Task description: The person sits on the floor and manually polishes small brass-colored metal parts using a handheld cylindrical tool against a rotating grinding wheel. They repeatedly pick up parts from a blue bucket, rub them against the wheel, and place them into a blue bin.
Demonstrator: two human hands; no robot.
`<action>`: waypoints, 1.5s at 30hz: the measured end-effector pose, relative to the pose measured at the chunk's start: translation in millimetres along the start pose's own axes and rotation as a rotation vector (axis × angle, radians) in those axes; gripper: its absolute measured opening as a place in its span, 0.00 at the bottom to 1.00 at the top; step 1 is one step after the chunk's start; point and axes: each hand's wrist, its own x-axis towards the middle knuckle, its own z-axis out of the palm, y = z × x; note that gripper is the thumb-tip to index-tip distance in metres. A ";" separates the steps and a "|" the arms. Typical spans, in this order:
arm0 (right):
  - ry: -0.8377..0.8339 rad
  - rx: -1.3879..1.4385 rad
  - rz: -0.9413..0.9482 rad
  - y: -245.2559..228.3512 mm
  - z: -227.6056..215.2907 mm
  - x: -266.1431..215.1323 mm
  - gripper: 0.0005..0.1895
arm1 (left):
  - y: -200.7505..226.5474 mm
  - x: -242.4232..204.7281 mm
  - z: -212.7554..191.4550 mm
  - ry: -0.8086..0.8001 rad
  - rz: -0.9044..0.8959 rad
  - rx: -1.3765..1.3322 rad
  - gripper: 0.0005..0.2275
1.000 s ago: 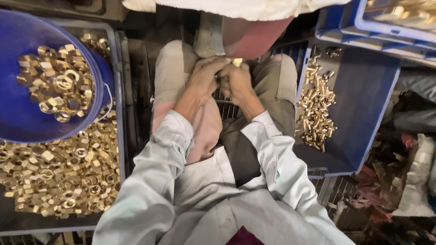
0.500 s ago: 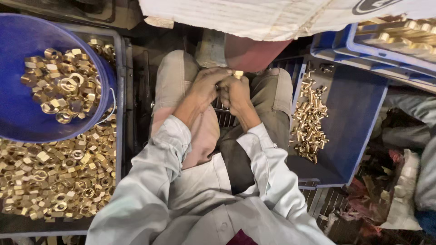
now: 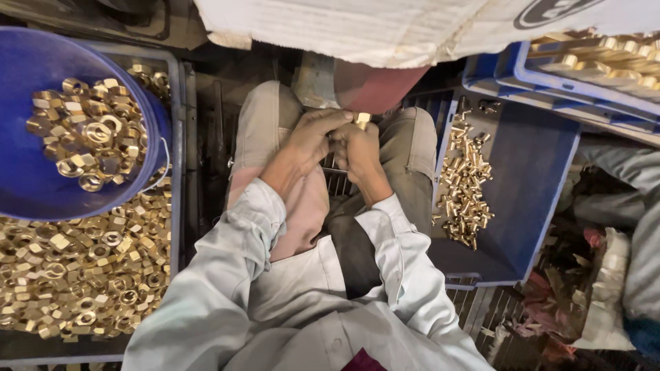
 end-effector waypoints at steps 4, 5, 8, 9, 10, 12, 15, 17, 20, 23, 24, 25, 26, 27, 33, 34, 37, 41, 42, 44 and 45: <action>-0.031 -0.017 0.033 9.2 4.8 14.3 0.07 | 5.6 1.6 -9.9 0.063 0.027 -0.003 0.07; -0.048 -0.017 0.020 10.9 6.5 18.8 0.07 | 8.8 2.8 -12.2 0.074 0.031 0.008 0.07; -0.079 -0.027 0.016 20.5 10.6 27.4 0.08 | 12.3 -1.0 -15.8 0.105 0.056 0.021 0.08; -0.079 -0.029 0.032 22.8 14.2 30.3 0.09 | 15.4 -3.1 -15.8 0.110 0.075 0.022 0.08; -0.080 -0.027 0.041 23.9 17.5 31.1 0.10 | 19.3 -6.2 -14.8 0.112 0.095 0.029 0.09; -0.106 -0.060 0.046 23.1 22.7 26.8 0.08 | 25.8 -17.4 -10.0 0.107 0.086 0.095 0.09; -0.182 -0.111 -0.066 12.4 20.6 13.4 0.07 | 33.8 -36.4 4.2 0.059 0.155 0.181 0.10; -0.228 -0.140 -0.233 19.3 15.0 -8.3 0.05 | 27.5 -63.6 16.5 0.003 0.244 0.274 0.11; -0.246 -0.208 -0.708 24.9 6.1 -42.6 0.06 | 26.8 -108.3 43.5 -0.131 0.448 0.481 0.12; -0.161 -0.358 -1.185 27.9 -3.3 -77.5 0.11 | 11.6 -148.3 70.6 -0.186 0.597 0.512 0.16; -0.101 -0.375 -1.238 25.3 -3.7 -86.3 0.12 | 6.2 -161.6 78.1 -0.157 0.589 0.455 0.16; -0.039 -0.391 -1.291 22.8 -3.5 -95.7 0.13 | 1.8 -173.2 85.0 -0.127 0.580 0.397 0.17; -0.021 -0.396 -1.343 19.8 -0.2 -102.9 0.13 | 3.6 -179.0 89.5 -0.137 0.644 0.453 0.16; -0.003 -0.400 -1.395 18.4 2.1 -110.6 0.14 | 5.1 -183.7 92.5 -0.147 0.707 0.510 0.16; -0.072 -0.312 -1.394 27.4 4.7 -114.3 0.12 | -8.8 -194.7 88.4 -0.018 0.812 0.537 0.11; -0.084 -0.322 -1.378 28.7 2.4 -111.1 0.11 | -9.9 -192.6 87.5 0.017 0.804 0.517 0.11; -0.010 -0.354 -1.242 33.9 2.1 -105.0 0.13 | -5.0 -198.4 87.4 -0.004 0.817 0.636 0.16; 0.083 -0.513 -1.276 32.4 6.9 -111.1 0.08 | 3.7 -204.0 97.4 0.001 0.990 1.001 0.33; 0.062 -0.538 -1.271 31.0 6.6 -114.7 0.06 | 2.7 -202.5 100.2 0.026 0.998 1.065 0.34; 0.052 -0.559 -1.265 30.1 8.8 -118.3 0.05 | -0.3 -199.5 102.6 0.065 1.020 1.139 0.34; 0.064 -0.556 -1.265 30.7 10.0 -118.4 0.06 | -2.3 -197.8 102.9 0.078 1.034 1.149 0.34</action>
